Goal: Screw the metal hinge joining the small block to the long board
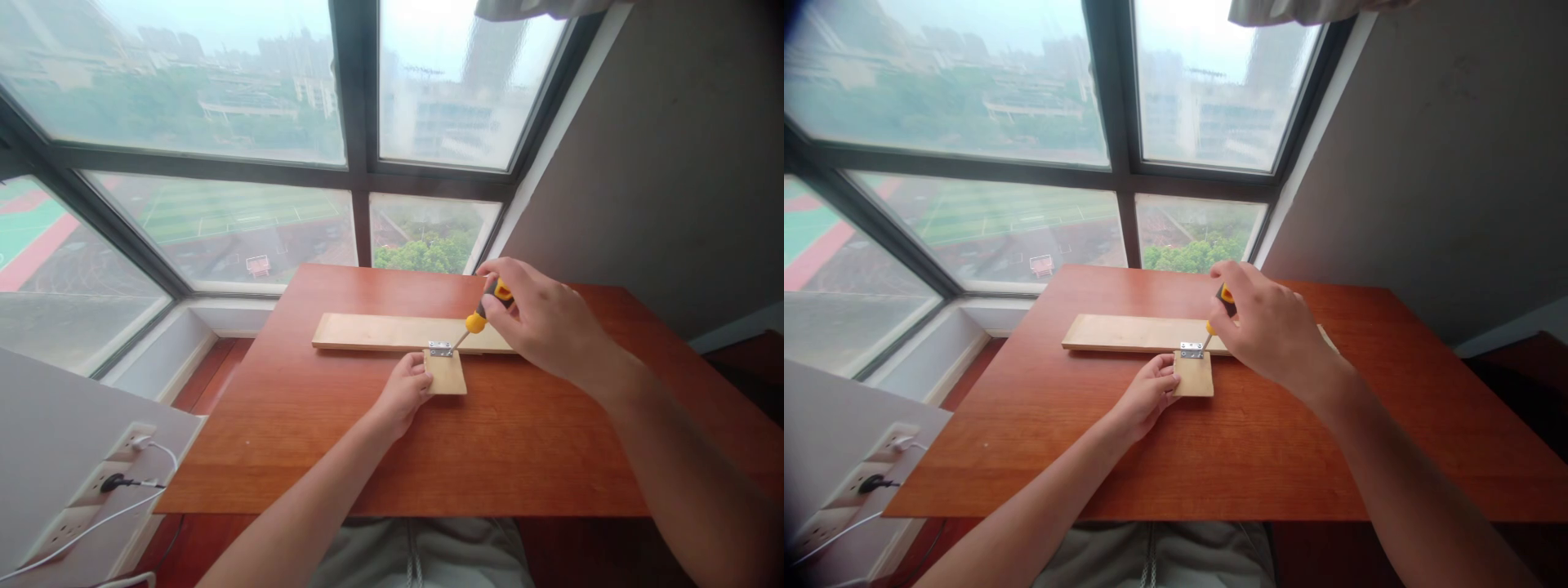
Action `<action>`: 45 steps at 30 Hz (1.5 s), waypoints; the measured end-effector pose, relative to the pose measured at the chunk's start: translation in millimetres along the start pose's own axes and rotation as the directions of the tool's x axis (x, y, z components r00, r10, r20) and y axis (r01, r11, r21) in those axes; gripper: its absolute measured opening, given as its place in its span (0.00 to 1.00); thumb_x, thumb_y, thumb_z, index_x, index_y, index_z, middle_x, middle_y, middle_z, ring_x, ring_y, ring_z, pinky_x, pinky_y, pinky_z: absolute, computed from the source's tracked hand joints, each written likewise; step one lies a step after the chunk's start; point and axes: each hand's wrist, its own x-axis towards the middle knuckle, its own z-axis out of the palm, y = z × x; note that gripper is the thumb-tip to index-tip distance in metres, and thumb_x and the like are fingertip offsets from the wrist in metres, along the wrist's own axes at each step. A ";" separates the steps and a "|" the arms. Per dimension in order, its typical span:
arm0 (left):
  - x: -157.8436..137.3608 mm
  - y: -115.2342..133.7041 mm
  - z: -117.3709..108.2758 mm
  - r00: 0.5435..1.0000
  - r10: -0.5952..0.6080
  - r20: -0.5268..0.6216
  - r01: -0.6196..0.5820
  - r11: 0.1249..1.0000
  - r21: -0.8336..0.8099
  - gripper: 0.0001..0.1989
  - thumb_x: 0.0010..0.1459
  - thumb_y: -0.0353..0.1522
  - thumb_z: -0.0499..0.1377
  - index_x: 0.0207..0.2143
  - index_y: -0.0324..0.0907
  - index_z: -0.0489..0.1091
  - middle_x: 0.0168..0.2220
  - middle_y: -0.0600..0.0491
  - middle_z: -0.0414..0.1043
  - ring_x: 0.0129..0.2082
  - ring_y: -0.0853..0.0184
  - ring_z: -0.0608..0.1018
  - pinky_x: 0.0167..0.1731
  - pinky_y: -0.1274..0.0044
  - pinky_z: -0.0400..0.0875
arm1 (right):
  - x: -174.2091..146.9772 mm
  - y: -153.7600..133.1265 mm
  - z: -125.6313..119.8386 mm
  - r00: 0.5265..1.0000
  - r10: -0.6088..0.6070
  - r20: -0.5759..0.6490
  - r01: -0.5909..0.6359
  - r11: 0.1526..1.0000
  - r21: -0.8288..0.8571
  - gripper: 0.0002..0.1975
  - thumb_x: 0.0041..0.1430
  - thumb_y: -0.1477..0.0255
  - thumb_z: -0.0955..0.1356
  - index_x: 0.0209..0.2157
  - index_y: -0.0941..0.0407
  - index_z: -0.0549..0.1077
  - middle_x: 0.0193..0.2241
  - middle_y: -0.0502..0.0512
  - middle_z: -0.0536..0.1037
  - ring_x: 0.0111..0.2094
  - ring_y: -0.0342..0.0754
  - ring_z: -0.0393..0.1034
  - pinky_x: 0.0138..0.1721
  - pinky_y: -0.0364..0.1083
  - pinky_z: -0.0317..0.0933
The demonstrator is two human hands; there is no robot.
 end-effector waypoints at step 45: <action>2.2 -1.3 -2.2 1.000 0.001 -0.001 -0.001 1.000 -0.007 0.17 0.47 0.20 0.59 0.40 0.39 0.65 0.39 0.47 0.77 0.34 0.68 0.79 0.32 0.80 0.72 | -1.7 11.9 5.1 0.996 -0.076 0.036 0.067 0.979 0.194 0.11 0.62 0.71 0.63 0.47 0.52 0.67 0.41 0.51 0.77 0.36 0.48 0.72 0.38 0.46 0.62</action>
